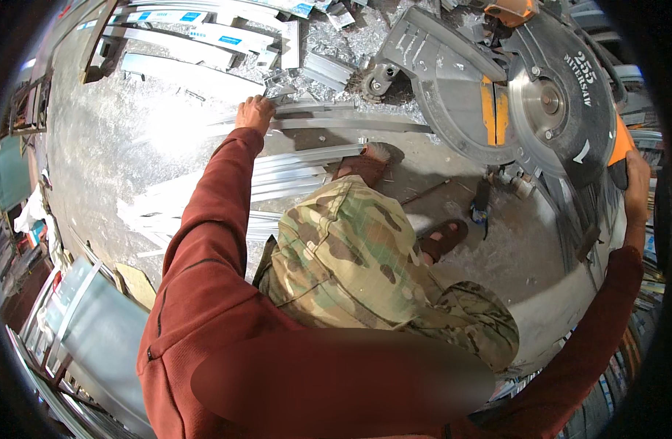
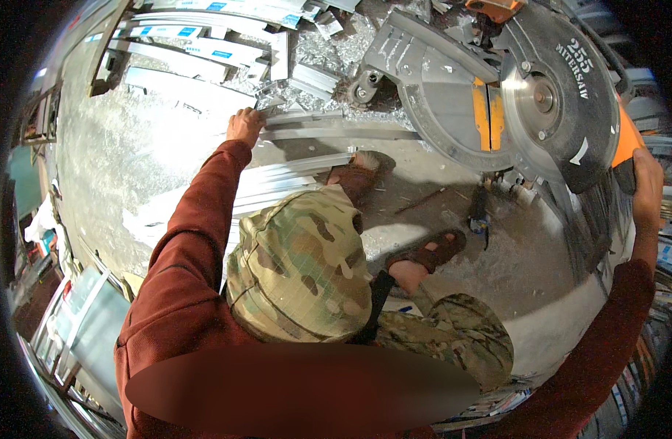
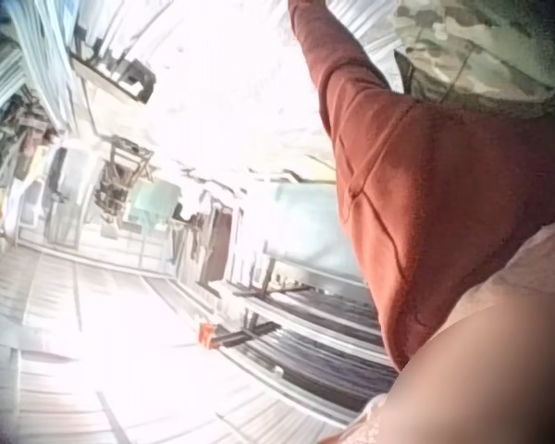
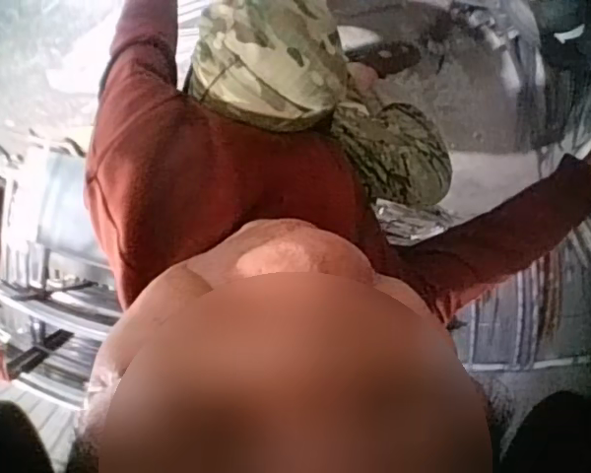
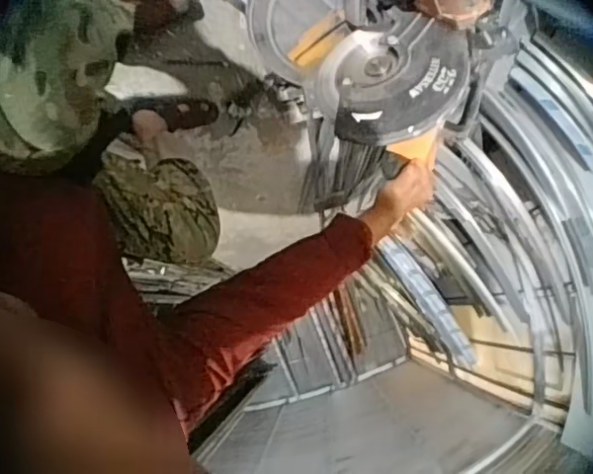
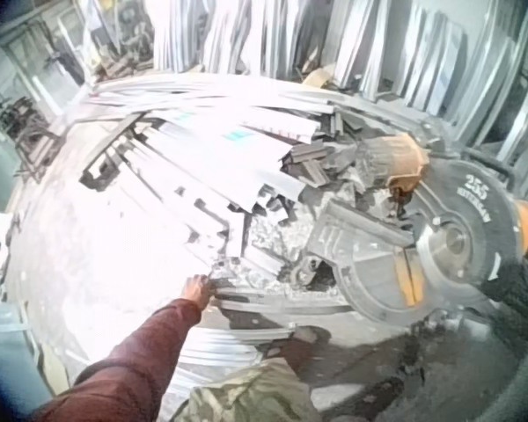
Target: The person uses a miter saw to cut several aluminum profiles into shorter pieces. After cutting, the person gathers the cut pieces, carries them through the workshop, and places them on a workbench.
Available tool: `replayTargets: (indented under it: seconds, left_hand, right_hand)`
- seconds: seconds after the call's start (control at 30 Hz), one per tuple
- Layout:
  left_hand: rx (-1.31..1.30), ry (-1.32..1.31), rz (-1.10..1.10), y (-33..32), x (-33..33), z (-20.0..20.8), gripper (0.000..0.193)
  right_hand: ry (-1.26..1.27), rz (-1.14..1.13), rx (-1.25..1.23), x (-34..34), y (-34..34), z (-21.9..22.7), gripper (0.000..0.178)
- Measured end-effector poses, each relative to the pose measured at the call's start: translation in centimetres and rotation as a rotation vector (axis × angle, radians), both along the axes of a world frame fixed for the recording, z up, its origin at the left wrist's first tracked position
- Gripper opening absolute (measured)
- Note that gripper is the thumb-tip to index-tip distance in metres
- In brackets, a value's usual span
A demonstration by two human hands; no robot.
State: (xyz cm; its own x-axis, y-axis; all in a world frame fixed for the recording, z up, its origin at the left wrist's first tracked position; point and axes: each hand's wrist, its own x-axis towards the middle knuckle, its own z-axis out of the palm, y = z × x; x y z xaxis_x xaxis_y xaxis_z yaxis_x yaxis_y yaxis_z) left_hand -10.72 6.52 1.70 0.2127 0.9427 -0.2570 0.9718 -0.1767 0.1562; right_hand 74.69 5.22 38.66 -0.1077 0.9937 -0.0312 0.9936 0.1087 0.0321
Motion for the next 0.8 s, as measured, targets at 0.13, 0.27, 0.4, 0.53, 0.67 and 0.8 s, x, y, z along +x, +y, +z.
replayTargets:
  seconds: [0.13, 0.27, 0.4, 0.53, 0.67, 0.8]
  left_hand:
    - [-0.050, -0.116, -0.040, 0.5, 1.3, 0.9, 0.022]
    - [-0.174, -0.303, 0.059, 0.2, 2.5, 3.2, 0.023]
    - [-0.150, -0.455, -0.039, 2.5, 6.3, 5.6, 0.023]
    - [-0.046, -0.667, -0.106, 7.3, 13.0, 8.3, 0.024]
    - [-0.144, -0.654, -0.052, 11.0, 17.0, 7.5, 0.032]
    - [-0.075, -0.514, 0.028, 11.2, 14.4, 7.2, 0.054]
  right_hand:
    - [-0.125, 0.172, 0.034, 0.3, -0.4, 0.7, 0.040]
    - [0.141, -0.119, 0.022, -4.5, 0.1, 0.1, 0.039]
    - [0.194, -0.196, 0.020, -10.2, 0.4, 2.0, 0.037]
    - [0.398, -0.095, 0.088, -11.5, 0.6, 0.9, 0.038]
    - [0.452, -0.152, -0.129, -15.8, 0.9, 3.6, 0.041]
    - [0.416, -0.177, -0.063, -18.4, 0.3, 3.9, 0.046]
